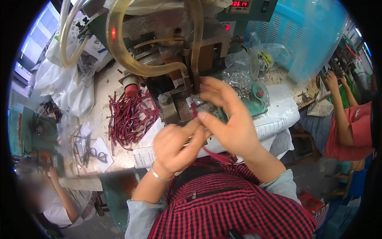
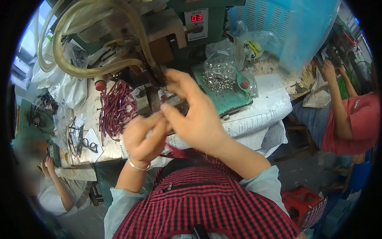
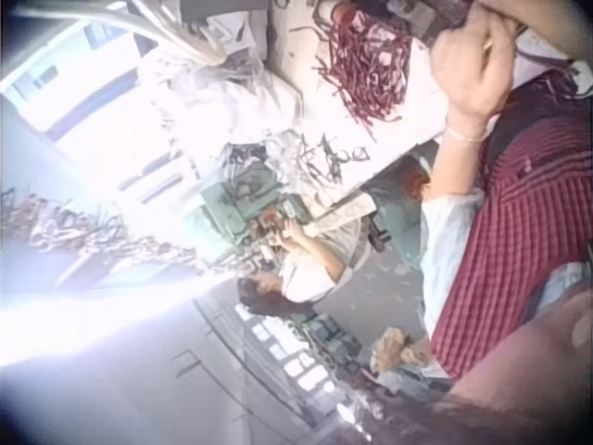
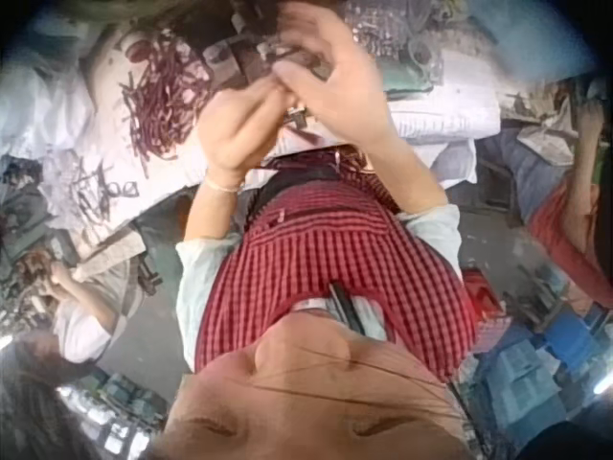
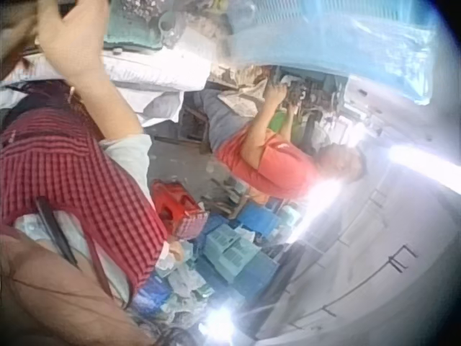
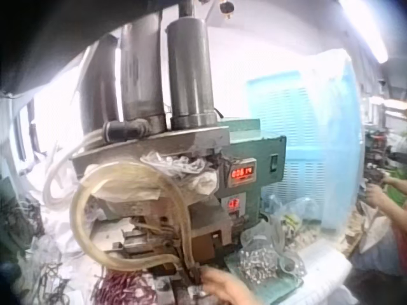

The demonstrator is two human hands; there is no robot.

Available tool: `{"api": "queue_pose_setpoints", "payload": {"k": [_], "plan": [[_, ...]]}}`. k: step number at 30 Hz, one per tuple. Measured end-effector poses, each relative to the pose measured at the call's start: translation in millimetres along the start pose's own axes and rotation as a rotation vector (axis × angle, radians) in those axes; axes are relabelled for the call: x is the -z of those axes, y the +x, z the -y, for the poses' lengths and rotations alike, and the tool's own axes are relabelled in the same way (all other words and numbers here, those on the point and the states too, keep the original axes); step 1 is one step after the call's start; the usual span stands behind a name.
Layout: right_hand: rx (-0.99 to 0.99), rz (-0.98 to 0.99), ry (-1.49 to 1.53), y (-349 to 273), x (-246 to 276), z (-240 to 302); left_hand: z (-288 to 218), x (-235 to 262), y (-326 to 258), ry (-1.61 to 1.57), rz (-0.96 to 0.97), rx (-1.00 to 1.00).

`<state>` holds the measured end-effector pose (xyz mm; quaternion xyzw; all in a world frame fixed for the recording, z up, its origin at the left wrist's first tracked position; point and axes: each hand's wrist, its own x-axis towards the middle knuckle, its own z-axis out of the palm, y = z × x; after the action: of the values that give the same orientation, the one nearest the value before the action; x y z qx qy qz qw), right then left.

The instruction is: The person repeatedly inserts red cord pieces into a press machine, attaches small metal components, and collects the finished items. The process is continuous and repetitive, with the person handling the cords and components by hand.

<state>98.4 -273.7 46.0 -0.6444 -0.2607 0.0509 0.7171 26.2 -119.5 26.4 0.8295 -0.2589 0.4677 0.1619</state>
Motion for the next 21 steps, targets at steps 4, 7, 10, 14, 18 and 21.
{"api": "queue_pose_setpoints", "payload": {"k": [4, 7, 10, 14, 18, 21], "plan": [[0.026, -0.122, -0.251, 31.4, 53.6, -35.7, 4.3, -22.6, -1.2, 0.061, -0.013, -0.036], [0.093, -0.448, -0.290, 32.1, 109.2, -106.5, 6.3, -27.1, -4.0, 0.057, -0.015, -0.060], [0.019, -0.472, -0.539, 12.0, 128.0, -134.6, 9.8, -29.2, -5.2, 0.054, -0.015, -0.066], [0.042, -0.293, -0.936, -13.3, 104.7, -116.2, 13.4, -32.8, -4.5, 0.060, -0.063, -0.099], [0.053, -0.297, -1.127, -13.9, 94.7, -119.4, 0.2, -23.4, -4.6, -0.012, 0.000, 0.030], [0.100, -0.255, -1.240, -8.3, 90.5, -123.5, -26.0, -9.7, -24.3, -0.108, 0.031, 0.315]]}}
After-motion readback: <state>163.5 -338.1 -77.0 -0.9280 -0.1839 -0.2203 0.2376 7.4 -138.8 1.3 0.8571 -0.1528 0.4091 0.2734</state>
